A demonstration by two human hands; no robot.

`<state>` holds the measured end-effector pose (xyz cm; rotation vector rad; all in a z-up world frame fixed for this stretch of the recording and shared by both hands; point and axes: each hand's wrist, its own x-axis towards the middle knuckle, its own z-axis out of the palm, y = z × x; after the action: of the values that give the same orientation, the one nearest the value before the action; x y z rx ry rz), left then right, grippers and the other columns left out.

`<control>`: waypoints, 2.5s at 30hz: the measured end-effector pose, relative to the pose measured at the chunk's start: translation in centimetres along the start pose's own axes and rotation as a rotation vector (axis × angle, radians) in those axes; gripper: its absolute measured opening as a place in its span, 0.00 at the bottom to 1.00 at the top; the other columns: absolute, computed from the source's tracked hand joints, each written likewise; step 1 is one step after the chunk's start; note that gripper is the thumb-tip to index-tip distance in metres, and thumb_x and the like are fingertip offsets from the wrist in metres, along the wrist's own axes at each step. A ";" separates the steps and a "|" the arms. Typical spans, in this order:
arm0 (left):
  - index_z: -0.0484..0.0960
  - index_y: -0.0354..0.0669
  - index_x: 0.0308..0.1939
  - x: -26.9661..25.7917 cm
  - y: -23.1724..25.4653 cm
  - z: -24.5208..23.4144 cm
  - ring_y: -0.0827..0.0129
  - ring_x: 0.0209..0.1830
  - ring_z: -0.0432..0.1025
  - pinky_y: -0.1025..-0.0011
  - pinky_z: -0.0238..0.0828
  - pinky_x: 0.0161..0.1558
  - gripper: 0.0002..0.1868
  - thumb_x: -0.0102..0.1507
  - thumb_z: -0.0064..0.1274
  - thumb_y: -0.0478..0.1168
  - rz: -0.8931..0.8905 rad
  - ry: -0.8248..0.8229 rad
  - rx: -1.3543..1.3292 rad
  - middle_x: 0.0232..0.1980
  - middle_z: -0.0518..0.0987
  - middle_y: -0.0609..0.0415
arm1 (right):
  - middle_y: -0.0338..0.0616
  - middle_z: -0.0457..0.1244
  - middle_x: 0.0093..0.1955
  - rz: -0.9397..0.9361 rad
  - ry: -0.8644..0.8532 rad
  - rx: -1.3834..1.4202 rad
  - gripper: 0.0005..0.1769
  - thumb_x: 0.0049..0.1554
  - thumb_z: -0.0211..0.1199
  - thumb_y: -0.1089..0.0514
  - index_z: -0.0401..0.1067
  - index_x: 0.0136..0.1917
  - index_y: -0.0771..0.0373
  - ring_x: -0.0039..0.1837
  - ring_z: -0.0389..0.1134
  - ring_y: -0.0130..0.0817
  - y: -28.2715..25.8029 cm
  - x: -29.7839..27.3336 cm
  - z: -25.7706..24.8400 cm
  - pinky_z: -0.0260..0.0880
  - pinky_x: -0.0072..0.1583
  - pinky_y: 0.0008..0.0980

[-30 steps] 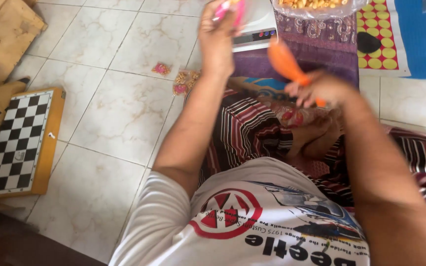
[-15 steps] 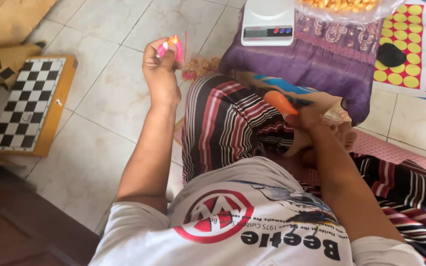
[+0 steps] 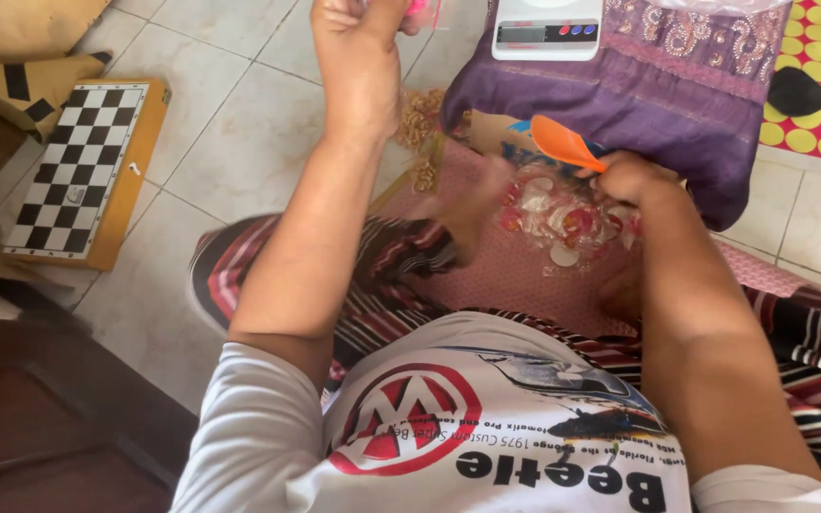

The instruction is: Scooping snacks from a large bulk bag into smaller individual plastic bags and weighing them on a digital scale.

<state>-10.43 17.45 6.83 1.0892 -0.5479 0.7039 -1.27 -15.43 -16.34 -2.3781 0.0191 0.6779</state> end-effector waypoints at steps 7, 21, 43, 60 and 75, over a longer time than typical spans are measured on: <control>0.82 0.39 0.46 -0.1 -4.8 -0.8 0.72 0.32 0.69 0.72 0.69 0.35 0.08 0.64 0.56 0.27 0.001 0.054 -0.009 0.38 0.80 0.54 | 0.54 0.70 0.59 0.058 -0.240 0.070 0.25 0.62 0.52 0.73 0.75 0.69 0.62 0.54 0.70 0.45 -3.6 -3.7 -3.7 0.70 0.56 0.39; 0.76 0.38 0.62 -2.4 2.3 -2.7 0.66 0.52 0.79 0.71 0.76 0.57 0.21 0.69 0.50 0.17 -0.083 0.001 0.195 0.57 0.84 0.48 | 0.53 0.70 0.62 -0.361 -0.490 0.458 0.22 0.57 0.55 0.70 0.72 0.65 0.75 0.29 0.54 0.25 -11.0 -3.5 -2.2 0.54 0.31 0.23; 0.81 0.39 0.43 1.3 -18.4 16.9 0.66 0.44 0.73 0.71 0.72 0.50 0.04 0.64 0.56 0.32 -0.019 -0.217 0.414 0.45 0.76 0.56 | 0.38 0.63 0.45 -0.800 0.323 1.145 0.07 0.68 0.60 0.57 0.66 0.52 0.62 0.29 0.56 0.18 -7.4 -9.2 -16.9 0.55 0.32 0.14; 0.75 0.43 0.32 5.2 -19.2 18.6 0.82 0.33 0.60 0.77 0.62 0.39 0.13 0.73 0.45 0.36 -0.375 -0.131 -0.032 0.28 0.65 0.66 | 0.52 0.65 0.40 -0.792 0.594 1.124 0.12 0.58 0.67 0.71 0.70 0.55 0.72 0.17 0.51 0.21 -8.1 -5.0 -20.2 0.54 0.26 0.18; 0.72 0.31 0.54 6.2 -21.1 15.5 0.73 0.17 0.74 0.78 0.77 0.15 0.09 0.70 0.45 0.29 -0.870 -0.197 -0.089 0.37 0.76 0.43 | 0.50 0.67 0.48 -0.985 0.658 0.353 0.10 0.46 0.78 0.68 0.78 0.39 0.66 0.33 0.62 0.32 -10.2 -5.9 -21.9 0.63 0.35 0.28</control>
<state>8.46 -1.52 4.36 1.1818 -0.2195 -0.1861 5.69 -21.49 6.70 -1.8326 -0.6416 -0.5280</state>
